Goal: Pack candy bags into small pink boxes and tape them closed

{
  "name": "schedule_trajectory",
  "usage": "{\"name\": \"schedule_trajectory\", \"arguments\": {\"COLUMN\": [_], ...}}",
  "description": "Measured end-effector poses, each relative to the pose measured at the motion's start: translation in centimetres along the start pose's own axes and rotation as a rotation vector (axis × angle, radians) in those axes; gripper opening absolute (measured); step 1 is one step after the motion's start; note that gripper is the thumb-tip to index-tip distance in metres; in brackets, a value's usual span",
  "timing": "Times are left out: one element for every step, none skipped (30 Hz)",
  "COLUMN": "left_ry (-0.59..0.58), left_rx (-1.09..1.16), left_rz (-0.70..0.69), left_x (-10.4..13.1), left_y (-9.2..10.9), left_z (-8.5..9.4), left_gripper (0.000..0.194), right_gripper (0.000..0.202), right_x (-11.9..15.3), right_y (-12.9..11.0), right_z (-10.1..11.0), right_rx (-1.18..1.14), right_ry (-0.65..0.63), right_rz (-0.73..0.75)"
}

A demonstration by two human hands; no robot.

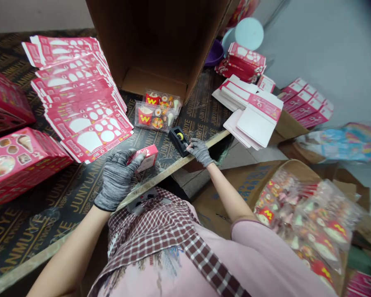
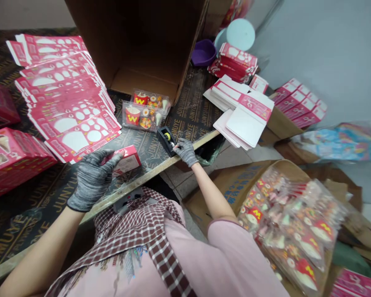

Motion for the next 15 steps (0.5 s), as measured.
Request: {"name": "schedule_trajectory", "arguments": {"left_ry": [-0.001, -0.004, -0.006, -0.007, -0.007, -0.008, -0.008, -0.010, -0.010, -0.009, -0.007, -0.004, -0.002, 0.000, -0.002], "left_rx": [-0.004, -0.001, 0.003, 0.001, -0.008, -0.023, -0.041, -0.061, -0.079, -0.097, -0.112, -0.124, -0.133, -0.137, -0.138], "left_rz": [-0.012, -0.020, -0.024, -0.026, -0.025, -0.024, -0.025, -0.025, -0.025, -0.025, -0.024, -0.022, -0.020, -0.021, -0.024], "left_x": [0.0, 0.1, 0.1, 0.1, 0.1, 0.0, 0.0, 0.0, -0.1, -0.2, -0.3, -0.4, -0.5, -0.5, -0.6], "left_y": [-0.1, -0.2, -0.2, -0.3, -0.3, -0.3, -0.3, -0.2, -0.1, -0.1, -0.1, -0.1, -0.1, -0.2, -0.2], "left_z": [-0.1, 0.0, 0.0, 0.1, 0.2, 0.3, 0.3, 0.4, 0.4, 0.4, 0.4, 0.4, 0.4, 0.4, 0.4], "left_gripper": [0.040, 0.041, 0.041, 0.041, 0.041, 0.040, 0.040, 0.040, 0.039, 0.039, 0.038, 0.038, 0.037, 0.037, 0.037], "right_gripper": [0.008, 0.008, 0.009, 0.010, 0.010, 0.011, 0.012, 0.013, 0.014, 0.015, 0.015, 0.016, 0.017, 0.017, 0.018], "right_x": [0.0, 0.1, 0.4, 0.7, 1.2, 1.7, 2.3, 2.8, 3.3, 3.8, 4.1, 4.3, 4.3, 4.3, 4.2], "right_y": [-0.2, -0.3, -0.3, -0.2, 0.0, 0.3, 0.7, 1.2, 1.6, 2.0, 2.2, 2.4, 2.4, 2.3, 2.3], "right_z": [0.0, 0.1, 0.3, 0.4, 0.5, 0.4, 0.2, -0.2, -0.7, -1.2, -1.7, -2.2, -2.5, -2.6, -2.7], "right_rx": [-0.021, -0.049, -0.084, -0.124, -0.167, -0.209, -0.245, -0.271, -0.284, -0.288, -0.286, -0.283, -0.281, -0.282, -0.283], "right_ry": [0.035, 0.080, 0.131, 0.180, 0.220, 0.248, 0.264, 0.269, 0.266, 0.259, 0.251, 0.245, 0.244, 0.248, 0.256], "right_rz": [0.013, 0.027, 0.039, 0.047, 0.049, 0.039, 0.011, -0.033, -0.083, -0.130, -0.169, -0.194, -0.207, -0.212, -0.218]}}
Point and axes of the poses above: each hand's wrist, its own x-axis away from the middle knuckle, its own z-axis out of the back of the hand, y = z × x, the point moved 4 cm from there along -x, towards the middle knuckle, and after that the axes turned 11 degrees about -y, right-handed, at the moved point
